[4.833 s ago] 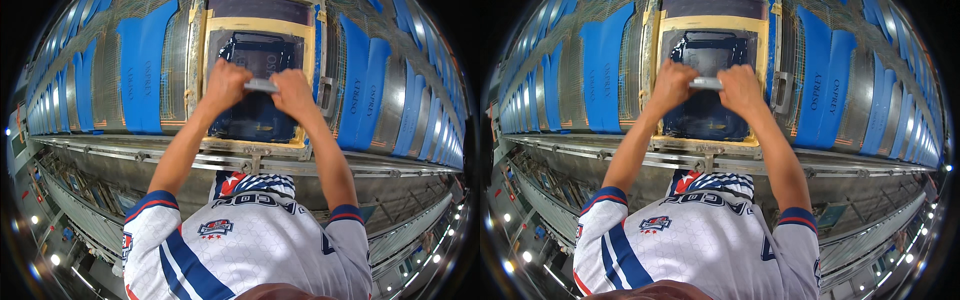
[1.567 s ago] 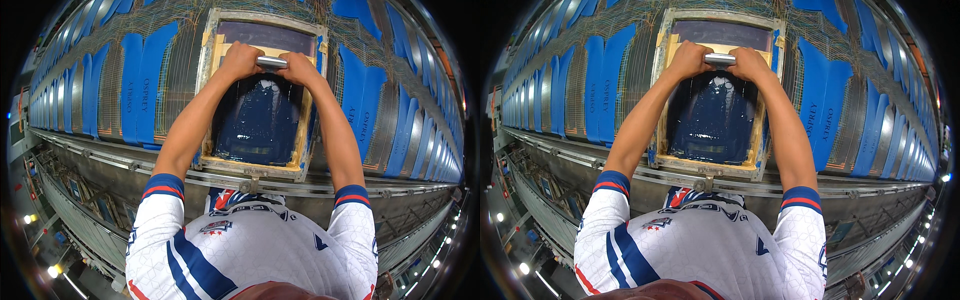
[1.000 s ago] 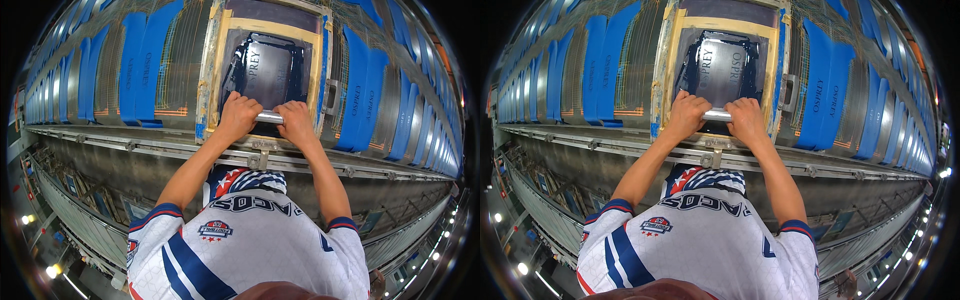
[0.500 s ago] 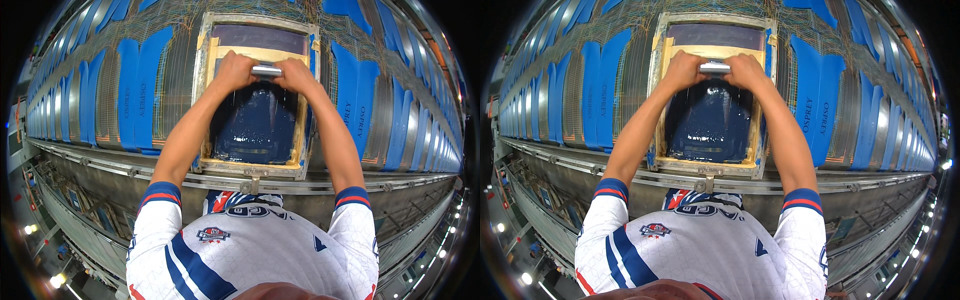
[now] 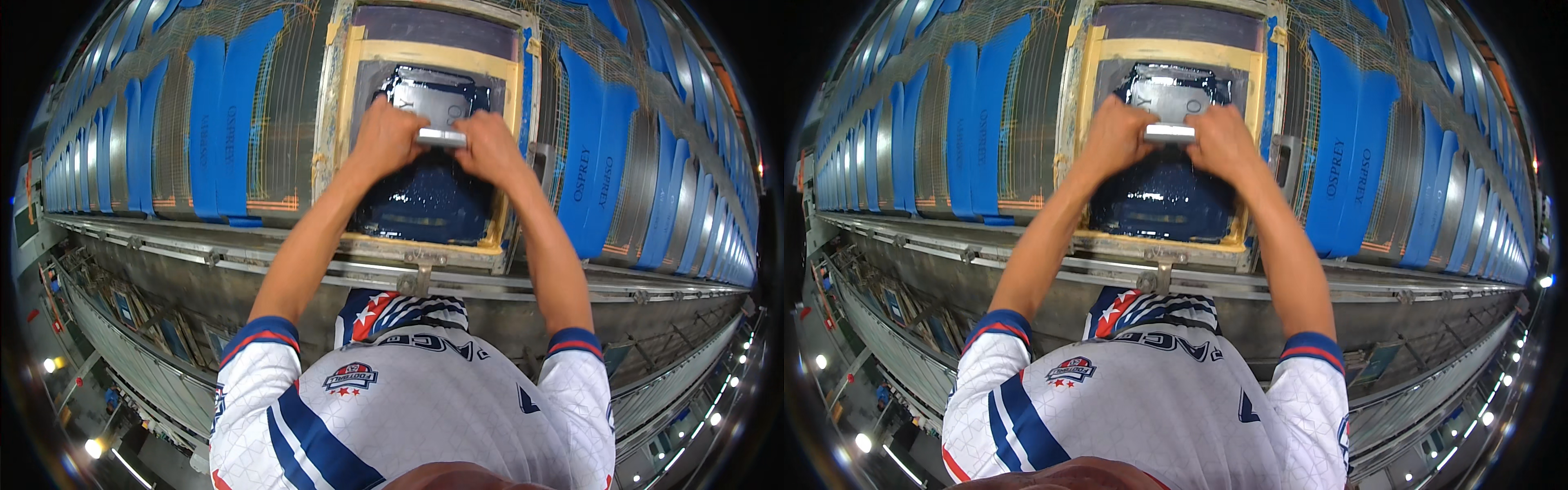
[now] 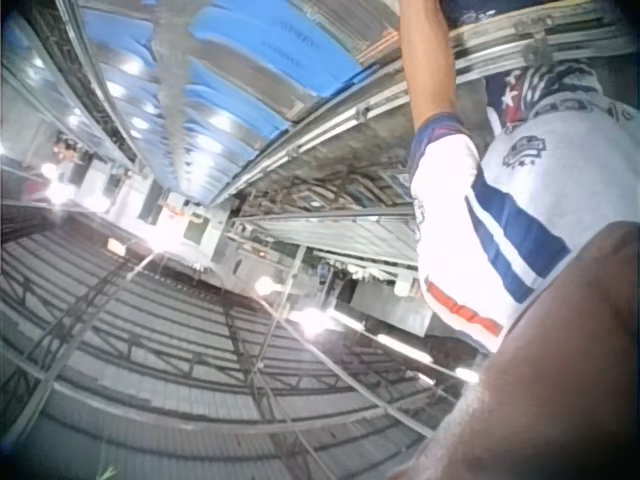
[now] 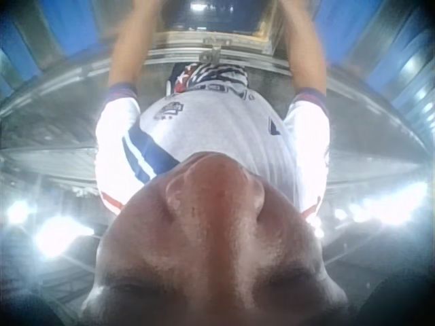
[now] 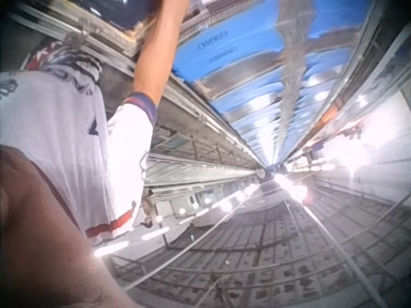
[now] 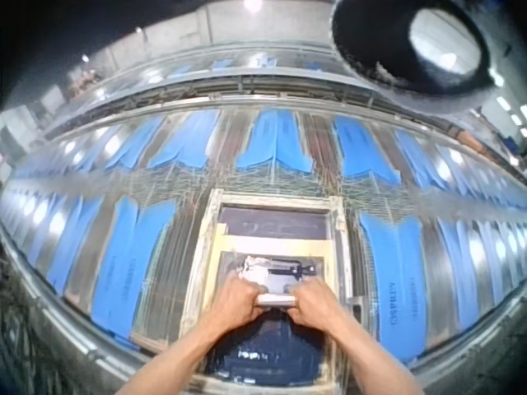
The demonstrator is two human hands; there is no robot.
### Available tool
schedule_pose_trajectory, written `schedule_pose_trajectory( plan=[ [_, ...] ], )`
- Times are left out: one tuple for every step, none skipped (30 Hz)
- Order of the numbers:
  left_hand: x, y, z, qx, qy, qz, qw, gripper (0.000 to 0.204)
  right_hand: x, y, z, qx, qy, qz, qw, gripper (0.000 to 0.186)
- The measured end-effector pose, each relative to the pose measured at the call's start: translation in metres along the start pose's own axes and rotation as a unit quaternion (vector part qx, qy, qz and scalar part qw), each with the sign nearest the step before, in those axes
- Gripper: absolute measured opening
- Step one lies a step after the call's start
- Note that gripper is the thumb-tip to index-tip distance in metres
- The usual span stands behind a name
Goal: The person uses a squeegee to pull dark ink across a screen-printing frame repeatedly, applying ink to a garment positioned beneath the screen. The person then lifts the screen and moves to a nearby workbench.
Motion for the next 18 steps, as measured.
schedule_pose_trajectory(
  plan=[
    [-0.024,-0.014,-0.001,-0.002,-0.007,-0.009,1.000,0.017,-0.022,0.020,-0.002,-0.004,0.002,0.004,1.000,0.019],
    [-0.046,-0.028,0.000,0.001,-0.001,0.003,1.000,0.016,-0.040,0.038,-0.007,0.010,0.010,0.001,1.000,0.021],
    [-0.068,-0.039,0.002,0.005,0.003,0.019,1.000,0.015,-0.055,0.055,-0.013,0.024,0.021,0.002,0.999,0.024],
    [-0.084,-0.047,0.001,0.006,-0.037,0.004,0.999,0.016,-0.067,0.066,-0.016,0.041,0.007,0.008,0.999,0.026],
    [-0.090,-0.050,-0.002,0.014,-0.056,-0.014,0.998,0.013,-0.074,0.072,-0.013,0.018,-0.011,0.023,1.000,0.037],
    [-0.094,-0.045,-0.005,-0.011,-0.075,-0.014,0.997,0.006,-0.073,0.079,-0.004,0.043,-0.007,0.014,0.999,0.048],
    [-0.102,-0.040,-0.012,0.018,-0.120,-0.026,0.992,0.005,-0.065,0.091,0.015,0.116,0.038,-0.025,0.992,0.058],
    [-0.108,-0.034,-0.014,0.040,-0.124,-0.020,0.991,0.008,-0.063,0.081,0.020,0.152,0.002,-0.027,0.988,0.056],
    [-0.112,-0.034,-0.015,0.053,-0.116,-0.010,0.992,0.011,-0.072,0.051,0.019,0.134,-0.065,-0.029,0.988,0.055],
    [-0.111,-0.039,-0.011,0.060,-0.099,-0.007,0.993,0.015,-0.078,0.002,0.015,0.095,-0.150,-0.053,0.983,0.055],
    [-0.106,-0.045,-0.016,0.054,-0.084,-0.012,0.995,0.019,-0.083,-0.058,0.001,0.040,-0.225,-0.105,0.968,0.054],
    [-0.102,-0.048,-0.024,0.041,-0.079,-0.022,0.996,0.023,-0.085,-0.119,-0.018,-0.005,-0.259,-0.181,0.949,0.054],
    [-0.087,-0.051,-0.035,0.035,-0.069,-0.045,0.996,0.027,-0.094,-0.186,-0.034,-0.030,-0.274,-0.278,0.920,0.054],
    [-0.079,-0.051,-0.050,0.034,-0.109,-0.087,0.990,0.028,-0.100,-0.269,-0.055,-0.039,-0.260,-0.351,0.899,0.055],
    [-0.097,-0.043,-0.059,0.066,-0.059,-0.005,0.996,0.029,-0.053,-0.141,-0.035,0.004,-0.316,-0.263,0.912,0.058],
    [-0.096,-0.048,-0.056,0.092,-0.053,0.000,0.994,0.030,-0.059,-0.098,-0.002,0.061,-0.200,-0.356,0.911,0.053],
    [-0.088,-0.055,-0.049,0.102,-0.038,0.007,0.994,0.032,-0.065,-0.130,-0.011,0.054,-0.219,-0.359,0.906,0.053],
    [-0.082,-0.057,-0.043,0.123,-0.042,0.001,0.991,0.032,-0.071,-0.169,-0.024,0.050,-0.235,-0.342,0.908,0.053]
  ],
)
Point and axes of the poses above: each hand's wrist, its own x-axis towards the middle knuckle, its own z-axis out of the back of the hand, y = z × x, the point moved 2 cm from there along x, towards the middle knuckle, and after that the axes turned 4 degrees about -x, right-handed, at the moved point
